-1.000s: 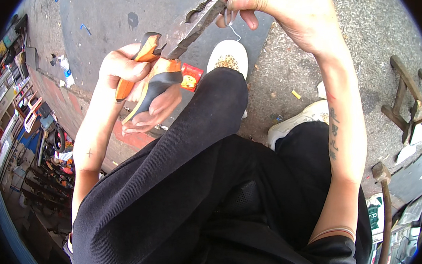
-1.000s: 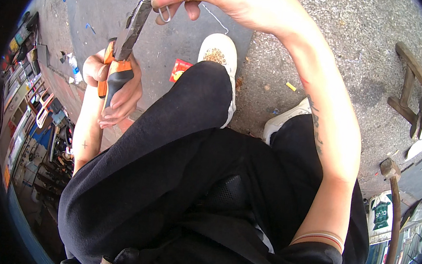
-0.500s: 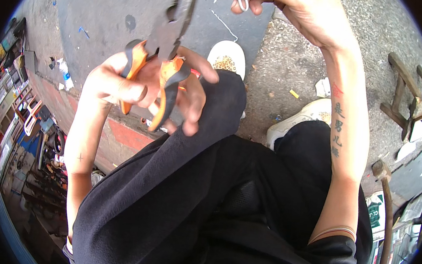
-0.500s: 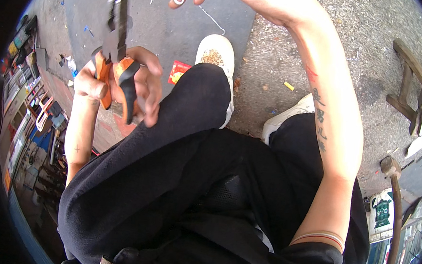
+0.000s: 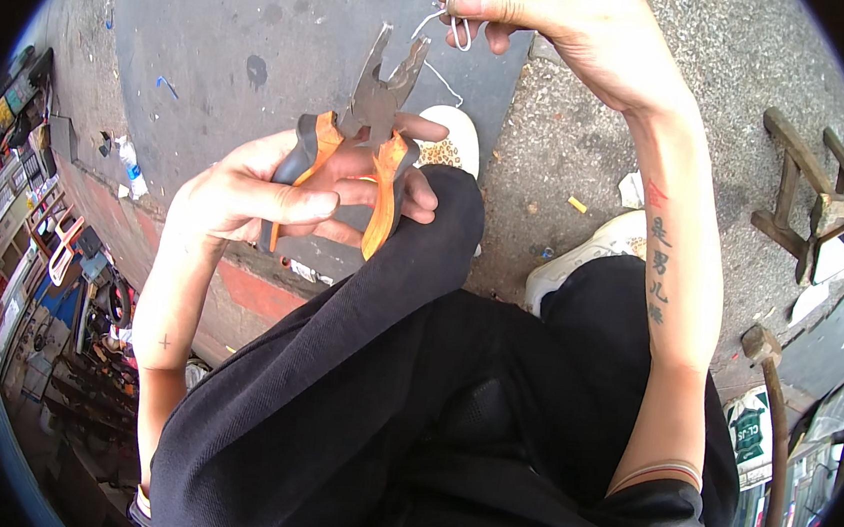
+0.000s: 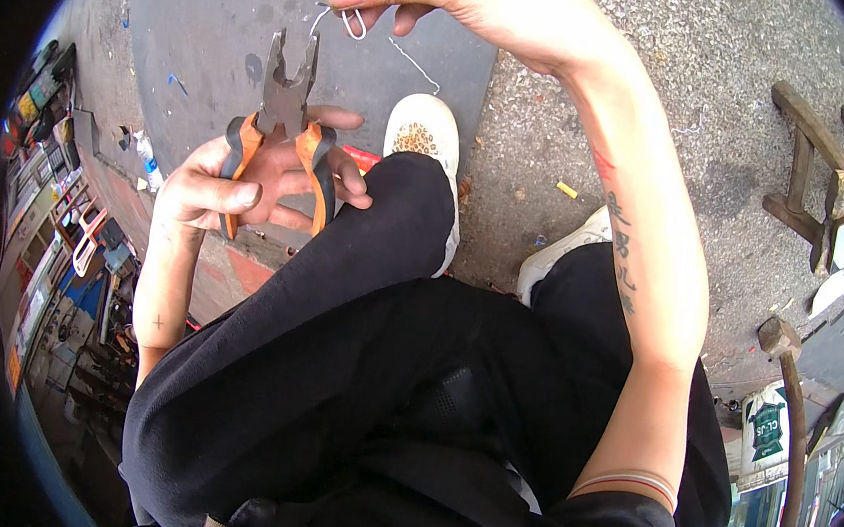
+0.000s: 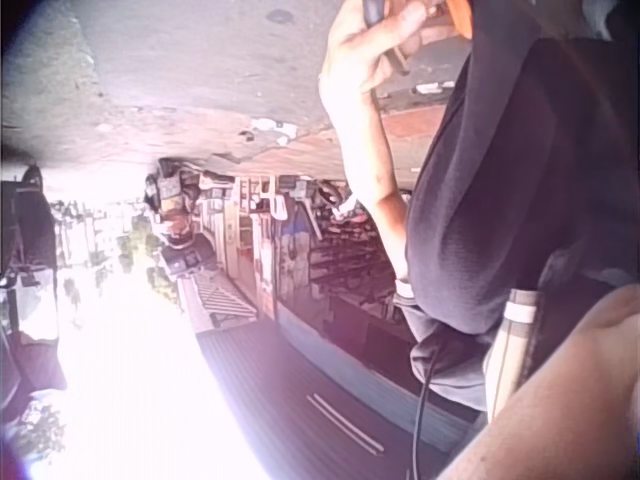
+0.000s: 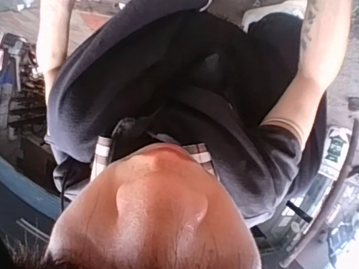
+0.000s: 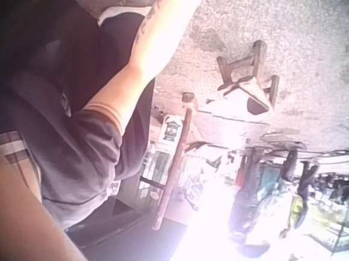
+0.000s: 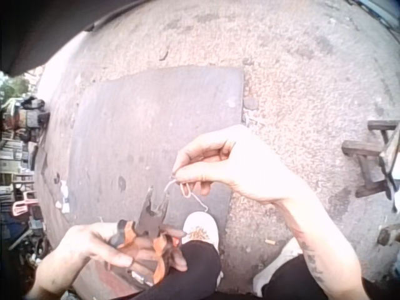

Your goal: The person sits on the ground and uses pliers to bend and shape a thin metal wire into loops and hooks. They repeatedly grip, twist, and adjust the wire with the pliers, occasionally inspecting the formed shapes by hand.

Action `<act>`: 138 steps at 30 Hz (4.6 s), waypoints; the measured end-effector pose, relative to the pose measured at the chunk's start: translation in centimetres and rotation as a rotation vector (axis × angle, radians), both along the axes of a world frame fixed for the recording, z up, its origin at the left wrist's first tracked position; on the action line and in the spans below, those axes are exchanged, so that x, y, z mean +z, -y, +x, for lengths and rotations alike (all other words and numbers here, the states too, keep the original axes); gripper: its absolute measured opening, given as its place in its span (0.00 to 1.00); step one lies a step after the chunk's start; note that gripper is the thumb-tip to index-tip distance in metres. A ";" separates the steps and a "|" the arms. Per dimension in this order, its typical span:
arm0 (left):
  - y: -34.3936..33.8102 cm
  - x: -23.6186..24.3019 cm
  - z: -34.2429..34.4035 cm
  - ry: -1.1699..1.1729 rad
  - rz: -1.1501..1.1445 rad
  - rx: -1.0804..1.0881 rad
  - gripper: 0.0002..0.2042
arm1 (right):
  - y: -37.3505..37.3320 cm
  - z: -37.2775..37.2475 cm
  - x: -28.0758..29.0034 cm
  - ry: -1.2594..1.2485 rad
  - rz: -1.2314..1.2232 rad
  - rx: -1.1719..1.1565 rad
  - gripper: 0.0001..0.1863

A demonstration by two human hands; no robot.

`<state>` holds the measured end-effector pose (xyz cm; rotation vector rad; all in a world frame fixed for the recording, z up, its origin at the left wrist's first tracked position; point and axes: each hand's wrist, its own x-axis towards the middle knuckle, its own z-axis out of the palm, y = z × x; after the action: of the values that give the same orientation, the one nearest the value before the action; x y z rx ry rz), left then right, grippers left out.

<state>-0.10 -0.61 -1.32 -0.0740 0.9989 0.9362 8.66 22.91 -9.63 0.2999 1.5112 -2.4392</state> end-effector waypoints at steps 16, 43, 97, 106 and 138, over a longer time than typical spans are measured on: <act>0.6 -0.9 -0.6 0.127 0.181 -0.047 0.41 | 0.3 0.0 -0.1 -0.036 0.069 0.101 0.08; -0.2 1.7 -0.5 -0.557 -0.105 -0.400 0.25 | 0.6 -0.2 0.5 0.130 0.064 0.249 0.09; -0.8 1.8 1.0 -1.313 -0.266 -0.858 0.17 | 5.6 0.9 0.2 0.057 0.620 -0.191 0.13; 0.3 -2.0 1.7 -1.847 -0.212 -1.120 0.23 | 6.7 0.1 -4.3 0.146 0.572 -0.317 0.12; 1.0 0.9 0.0 -0.941 -0.339 -0.590 0.14 | 4.5 0.6 -4.8 0.213 0.005 0.023 0.11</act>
<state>-0.05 -1.62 -0.42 0.3971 1.9077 0.2057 9.22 18.40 -14.39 0.5227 1.4213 -2.3021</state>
